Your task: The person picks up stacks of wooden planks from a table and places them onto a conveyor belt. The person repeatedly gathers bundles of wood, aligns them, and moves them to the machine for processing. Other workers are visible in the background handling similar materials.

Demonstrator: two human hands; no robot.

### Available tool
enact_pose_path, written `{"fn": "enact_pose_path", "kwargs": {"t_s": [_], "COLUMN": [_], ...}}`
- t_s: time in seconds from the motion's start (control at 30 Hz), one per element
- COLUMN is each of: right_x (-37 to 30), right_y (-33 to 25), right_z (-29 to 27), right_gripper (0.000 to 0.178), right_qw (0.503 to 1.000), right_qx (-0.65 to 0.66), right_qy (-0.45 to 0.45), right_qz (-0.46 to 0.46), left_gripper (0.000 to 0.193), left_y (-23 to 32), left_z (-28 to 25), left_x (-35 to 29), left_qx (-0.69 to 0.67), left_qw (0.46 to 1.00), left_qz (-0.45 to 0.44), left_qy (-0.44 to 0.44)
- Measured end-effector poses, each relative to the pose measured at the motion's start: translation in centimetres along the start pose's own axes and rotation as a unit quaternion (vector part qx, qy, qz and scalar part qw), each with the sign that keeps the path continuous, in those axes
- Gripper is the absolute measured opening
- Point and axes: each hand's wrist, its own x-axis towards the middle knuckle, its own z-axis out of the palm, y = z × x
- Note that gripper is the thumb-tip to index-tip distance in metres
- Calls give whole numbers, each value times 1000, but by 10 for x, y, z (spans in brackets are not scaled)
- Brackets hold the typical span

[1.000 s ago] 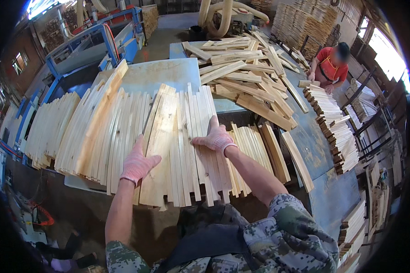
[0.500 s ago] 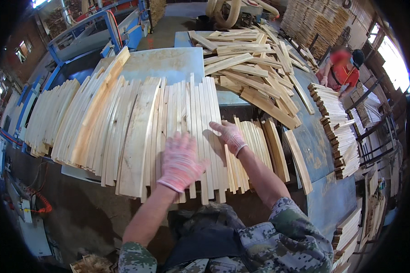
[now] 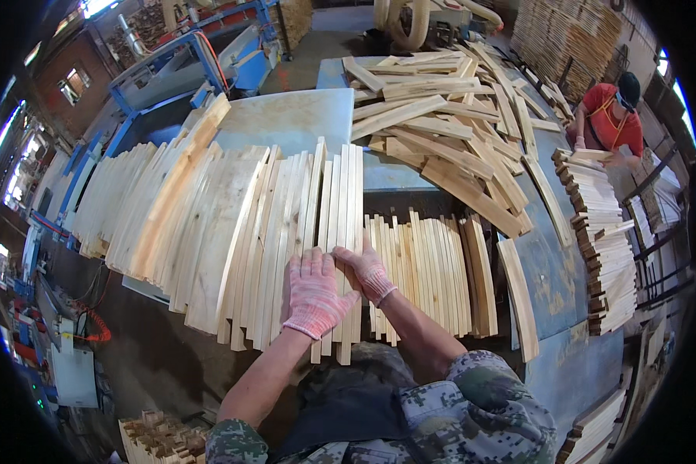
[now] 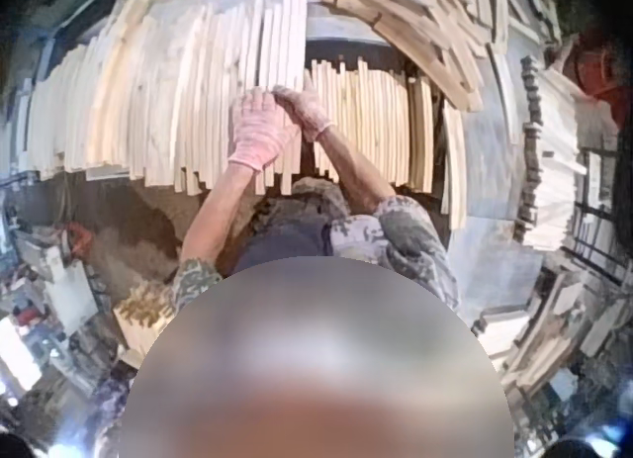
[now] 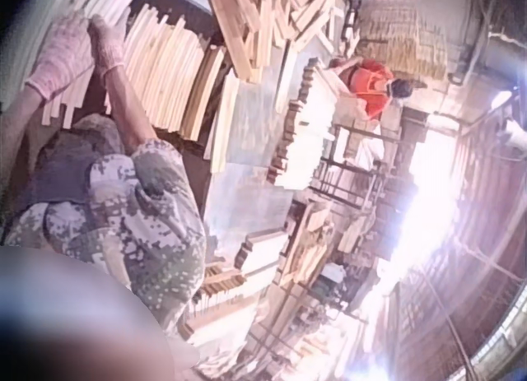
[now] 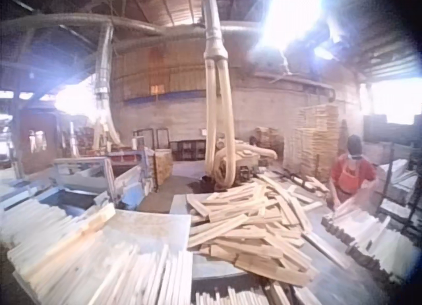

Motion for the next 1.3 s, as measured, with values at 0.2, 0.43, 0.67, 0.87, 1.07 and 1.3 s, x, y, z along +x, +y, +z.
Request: {"fn": "enact_pose_path", "kwargs": {"t_s": [0.2,0.43,0.67,0.87,1.07,1.3], "right_x": [14,12,-20,-52,-18,36], "right_y": [10,15,-27,-58,-15,74], "right_z": [-30,-37,-11,89,174,143], "right_gripper": [72,72,54,65,99,85], "right_qw": [999,997,997,984,929,873], "right_qx": [42,72,21,-113,-340,-463], "right_qy": [-18,25,-22,-54,-56,12], "right_qz": [10,15,-65,-123,-138,-154], "left_gripper": [77,80,83,80,64,62], "left_y": [19,34,29,-28,-149,-207], "left_z": [-21,-12,-29,-81,-92,-60], "left_x": [16,37,14,-10,3,-12], "left_qx": [-161,-120,-183,-246,-252,-206], "left_qw": [986,983,979,958,961,978], "left_qz": [-50,-130,-37,-15,-36,8], "left_qy": [-5,-55,81,150,108,19]}}
